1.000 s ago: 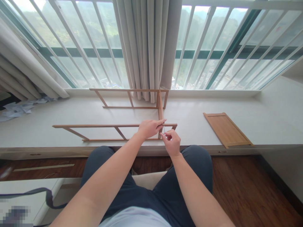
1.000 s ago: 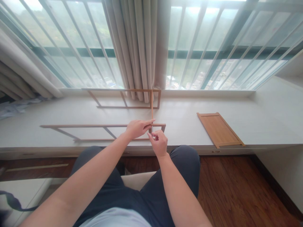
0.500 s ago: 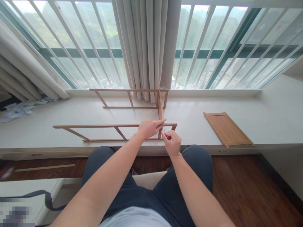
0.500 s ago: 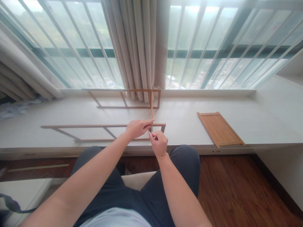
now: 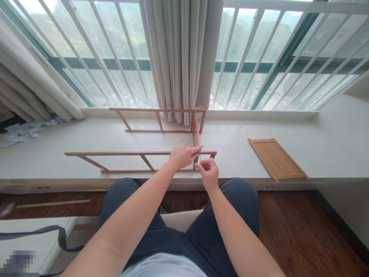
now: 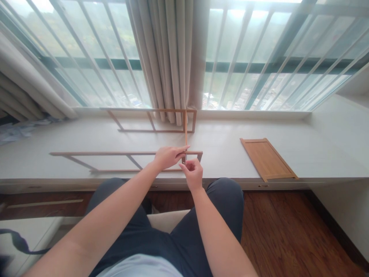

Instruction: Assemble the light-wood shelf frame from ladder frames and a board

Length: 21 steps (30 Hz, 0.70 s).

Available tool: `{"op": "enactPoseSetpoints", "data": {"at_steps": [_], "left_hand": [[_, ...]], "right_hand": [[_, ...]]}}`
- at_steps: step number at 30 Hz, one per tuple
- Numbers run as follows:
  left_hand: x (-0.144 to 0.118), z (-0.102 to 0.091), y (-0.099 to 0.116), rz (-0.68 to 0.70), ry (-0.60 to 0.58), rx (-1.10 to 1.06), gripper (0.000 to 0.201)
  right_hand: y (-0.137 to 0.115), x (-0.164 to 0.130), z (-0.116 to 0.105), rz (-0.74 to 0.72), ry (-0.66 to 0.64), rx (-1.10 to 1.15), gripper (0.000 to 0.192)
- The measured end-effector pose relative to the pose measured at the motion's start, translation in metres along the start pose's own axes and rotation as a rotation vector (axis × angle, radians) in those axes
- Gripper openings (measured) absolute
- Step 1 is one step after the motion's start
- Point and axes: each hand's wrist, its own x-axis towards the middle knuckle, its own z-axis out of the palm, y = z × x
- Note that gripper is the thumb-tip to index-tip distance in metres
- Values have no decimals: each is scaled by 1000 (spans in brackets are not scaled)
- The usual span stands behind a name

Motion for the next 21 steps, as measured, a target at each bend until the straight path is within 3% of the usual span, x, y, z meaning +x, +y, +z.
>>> {"op": "enactPoseSetpoints", "data": {"at_steps": [6, 13, 21], "left_hand": [[0, 2, -2, 23, 2, 6, 48], [6, -2, -5, 37, -36, 20, 56], [19, -4, -13, 103, -141, 76, 62]], "right_hand": [[6, 5, 6, 358, -213, 456, 40], [-3, 7, 6, 486, -372, 642, 38], [-13, 15, 1, 621, -412, 713, 38]]}}
